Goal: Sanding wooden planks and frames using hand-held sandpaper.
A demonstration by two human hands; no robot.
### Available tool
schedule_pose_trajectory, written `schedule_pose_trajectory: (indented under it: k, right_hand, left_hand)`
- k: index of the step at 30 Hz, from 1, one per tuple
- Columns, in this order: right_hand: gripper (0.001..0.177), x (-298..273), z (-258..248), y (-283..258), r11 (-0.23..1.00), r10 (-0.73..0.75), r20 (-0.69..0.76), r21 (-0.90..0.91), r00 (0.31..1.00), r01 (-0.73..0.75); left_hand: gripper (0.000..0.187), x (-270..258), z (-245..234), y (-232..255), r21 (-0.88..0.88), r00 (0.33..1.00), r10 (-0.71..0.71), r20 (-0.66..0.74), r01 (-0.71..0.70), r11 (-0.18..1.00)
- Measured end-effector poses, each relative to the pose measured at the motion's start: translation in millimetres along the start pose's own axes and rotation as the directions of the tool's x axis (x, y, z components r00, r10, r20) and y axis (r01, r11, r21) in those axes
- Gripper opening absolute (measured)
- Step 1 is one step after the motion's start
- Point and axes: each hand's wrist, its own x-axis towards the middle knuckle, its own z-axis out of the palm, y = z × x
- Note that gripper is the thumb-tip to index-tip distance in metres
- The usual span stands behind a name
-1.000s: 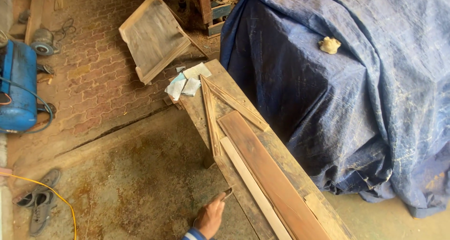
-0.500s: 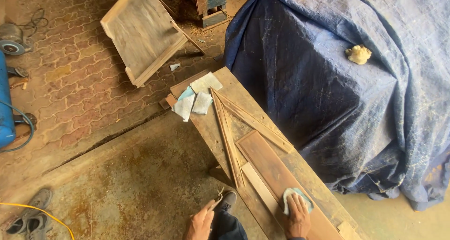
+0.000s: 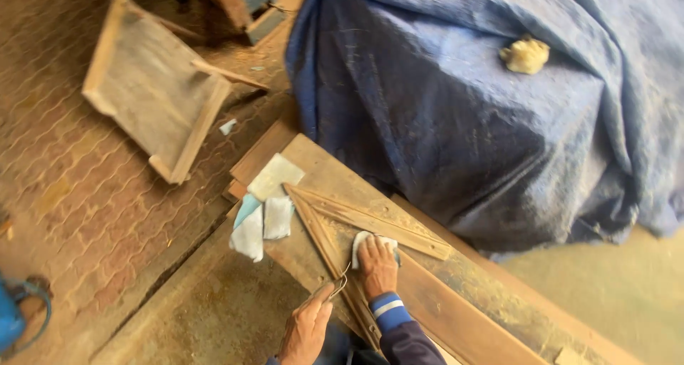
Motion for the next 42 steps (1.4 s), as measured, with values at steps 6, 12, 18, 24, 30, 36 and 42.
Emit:
schedule_pose_trajectory:
  k: [6, 12, 18, 24, 30, 36, 42]
  right_hand:
    - [0.053, -90, -25, 53, 0.981, 0.173, -0.141, -0.067, 0.975, -0.184]
    - [0.029, -169, -60, 75, 0.561, 0.621, -0.566, -0.162, 0.542, -0.812]
    - [0.035, -24, 20, -34, 0.667, 0.618, -0.527, -0.042, 0.584, -0.744]
    - [0.039, -57, -3, -20, 0.758, 0.548, -0.478, -0.064, 0.687, -0.649]
    - [0.029, -135, -55, 33, 0.425, 0.7, -0.632, -0.008, 0.334, -0.905]
    - [0.034, -28, -3, -78, 0.691, 0.629, -0.514, 0.027, 0.583, -0.722]
    - [0.037, -137, -52, -19, 0.678, 0.645, -0.475, -0.004, 0.598, -0.735]
  left_hand:
    - [0.039, 101, -25, 51, -0.053, 0.967, 0.208, 0.149, -0.202, 0.978]
    - [0.039, 194, -47, 75, -0.034, 0.847, 0.395, 0.357, -0.411, 0.911]
    - [0.04, 227, -55, 70, -0.014, 0.756, 0.393, 0.524, -0.453, 0.891]
    - [0.047, 228, -26, 42, -0.045, 0.539, 0.546, 0.641, -0.684, 0.728]
    - [0.046, 210, -2, 61, -0.091, 0.506, 0.586, 0.632, -0.703, 0.705]
    - [0.045, 210, 2, 50, 0.014, 0.626, 0.475, 0.618, -0.613, 0.79]
    - [0.044, 208, 7, 59, 0.063, 0.647, 0.457, 0.611, -0.614, 0.787]
